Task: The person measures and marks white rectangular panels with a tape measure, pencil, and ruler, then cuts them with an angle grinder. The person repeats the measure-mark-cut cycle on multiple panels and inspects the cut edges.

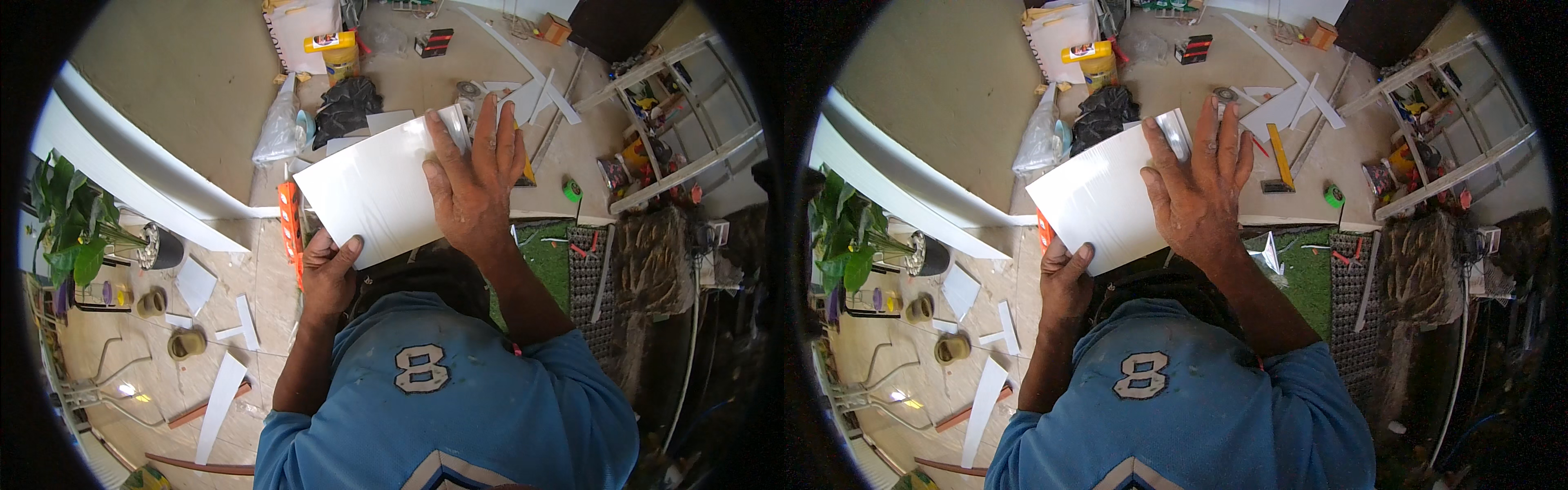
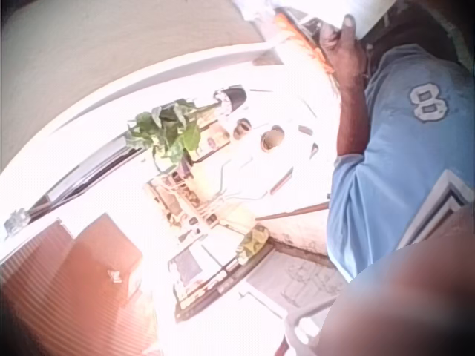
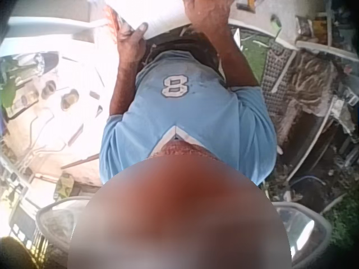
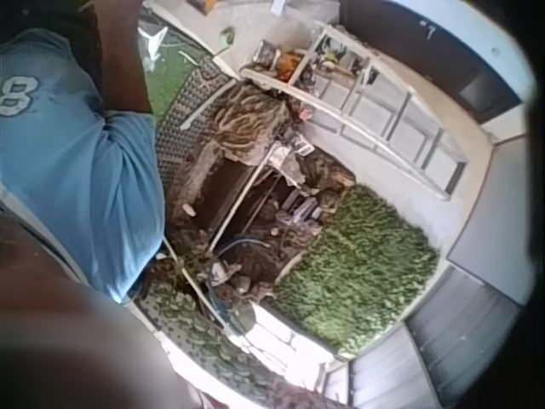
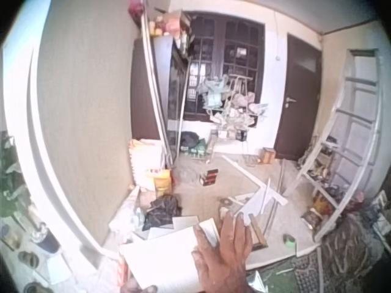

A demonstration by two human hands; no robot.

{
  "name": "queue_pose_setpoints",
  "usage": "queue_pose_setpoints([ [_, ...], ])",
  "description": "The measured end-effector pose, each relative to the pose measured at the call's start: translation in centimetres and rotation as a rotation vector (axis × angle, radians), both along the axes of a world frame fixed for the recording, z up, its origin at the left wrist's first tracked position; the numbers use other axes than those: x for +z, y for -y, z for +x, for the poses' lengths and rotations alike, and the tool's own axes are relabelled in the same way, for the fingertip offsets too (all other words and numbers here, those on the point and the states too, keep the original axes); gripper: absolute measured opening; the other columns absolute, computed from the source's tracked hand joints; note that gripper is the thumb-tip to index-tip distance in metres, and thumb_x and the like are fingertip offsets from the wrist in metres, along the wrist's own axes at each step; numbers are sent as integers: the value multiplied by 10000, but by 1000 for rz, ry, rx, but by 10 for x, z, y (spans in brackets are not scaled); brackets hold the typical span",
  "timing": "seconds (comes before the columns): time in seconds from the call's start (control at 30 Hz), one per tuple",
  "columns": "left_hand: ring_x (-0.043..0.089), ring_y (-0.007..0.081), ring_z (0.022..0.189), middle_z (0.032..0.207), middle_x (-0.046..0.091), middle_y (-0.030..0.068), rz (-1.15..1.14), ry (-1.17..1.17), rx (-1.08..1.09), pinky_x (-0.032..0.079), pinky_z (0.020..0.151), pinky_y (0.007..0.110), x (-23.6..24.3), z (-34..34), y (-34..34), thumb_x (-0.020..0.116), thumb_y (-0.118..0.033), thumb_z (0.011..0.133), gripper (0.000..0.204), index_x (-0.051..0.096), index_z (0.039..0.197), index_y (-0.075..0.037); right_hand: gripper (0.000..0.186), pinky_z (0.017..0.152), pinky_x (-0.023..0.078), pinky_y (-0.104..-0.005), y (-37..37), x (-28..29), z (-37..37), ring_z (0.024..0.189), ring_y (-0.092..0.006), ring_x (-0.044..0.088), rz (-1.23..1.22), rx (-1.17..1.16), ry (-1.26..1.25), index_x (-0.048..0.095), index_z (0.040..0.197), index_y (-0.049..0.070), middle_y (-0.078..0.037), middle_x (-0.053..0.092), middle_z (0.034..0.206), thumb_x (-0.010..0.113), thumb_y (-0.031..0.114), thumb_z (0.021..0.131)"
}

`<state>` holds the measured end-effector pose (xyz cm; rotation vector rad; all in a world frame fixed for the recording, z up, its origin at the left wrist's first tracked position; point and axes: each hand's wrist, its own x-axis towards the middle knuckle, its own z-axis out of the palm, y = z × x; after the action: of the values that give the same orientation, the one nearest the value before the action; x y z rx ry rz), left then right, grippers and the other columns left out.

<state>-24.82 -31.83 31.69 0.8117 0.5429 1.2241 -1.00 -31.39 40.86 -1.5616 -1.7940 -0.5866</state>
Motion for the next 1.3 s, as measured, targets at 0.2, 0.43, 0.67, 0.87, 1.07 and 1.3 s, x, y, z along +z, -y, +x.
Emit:
queue_pose_setpoints([
  [0.2, 721, 202, 1184, 1291, 769, 127, -9, 33, -8, 552, 1066, 397, 0, 0, 0, 700, -23, 1045, 344, 668, 1384, 25, 701, 1235, 291, -646, 6, -5, 9, 1503, -527, 419, -78, 162, -492, 424, 1636, 11, -356, 449, 1606, 711, 215, 1030],
  [0.43, 725, 212, 1179, 1291, 764, 131, -112, 32, 16, 564, 1054, 401, -6, -3, -3, 665, -30, 1066, 305, 677, 1366, 23, 313, 859, 558, -356, 19, -31, 19, 953, -168, 685, -485, 345, -1048, 639, 1298, -25, -136, 745, 1058, 700, 187, 1077],
  [0.67, 736, 176, 1068, 1195, 772, 93, -326, -35, -52, 614, 940, 374, -21, -10, -14, 661, -186, 1106, 265, 732, 1277, 4, 202, 843, 527, -332, 14, -49, 24, 913, -128, 624, -521, 294, -1008, 695, 1185, -12, -57, 698, 987, 647, 163, 1094],
  [0.87, 774, 288, 1066, 1218, 767, 168, -373, -102, -187, 665, 924, 431, -18, -19, -9, 668, -265, 1112, 381, 683, 1360, 23, 222, 879, 517, -328, -9, -67, 13, 946, -137, 632, -455, 251, -1244, 702, 1166, -22, -60, 712, 1036, 642, 183, 1103],
  [1.07, 778, 254, 853, 971, 779, 156, -471, -267, -81, 654, 778, 391, -51, -38, -19, 700, -242, 1089, 230, 708, 1080, -12, 235, 858, 558, -356, -59, -114, 20, 974, -168, 649, -460, 219, -1395, 686, 1166, 2, -77, 702, 1077, 670, 222, 1084],
  [1.3, 711, 221, 731, 810, 731, 114, -543, -254, 124, 575, 683, 354, -92, -75, -36, 703, -238, 1093, 264, 676, 920, -41, 304, 858, 694, -525, -201, -161, -31, 1145, -303, 702, -687, 381, -1889, 604, 1307, 2, -131, 659, 1287, 658, 159, 1053],
])
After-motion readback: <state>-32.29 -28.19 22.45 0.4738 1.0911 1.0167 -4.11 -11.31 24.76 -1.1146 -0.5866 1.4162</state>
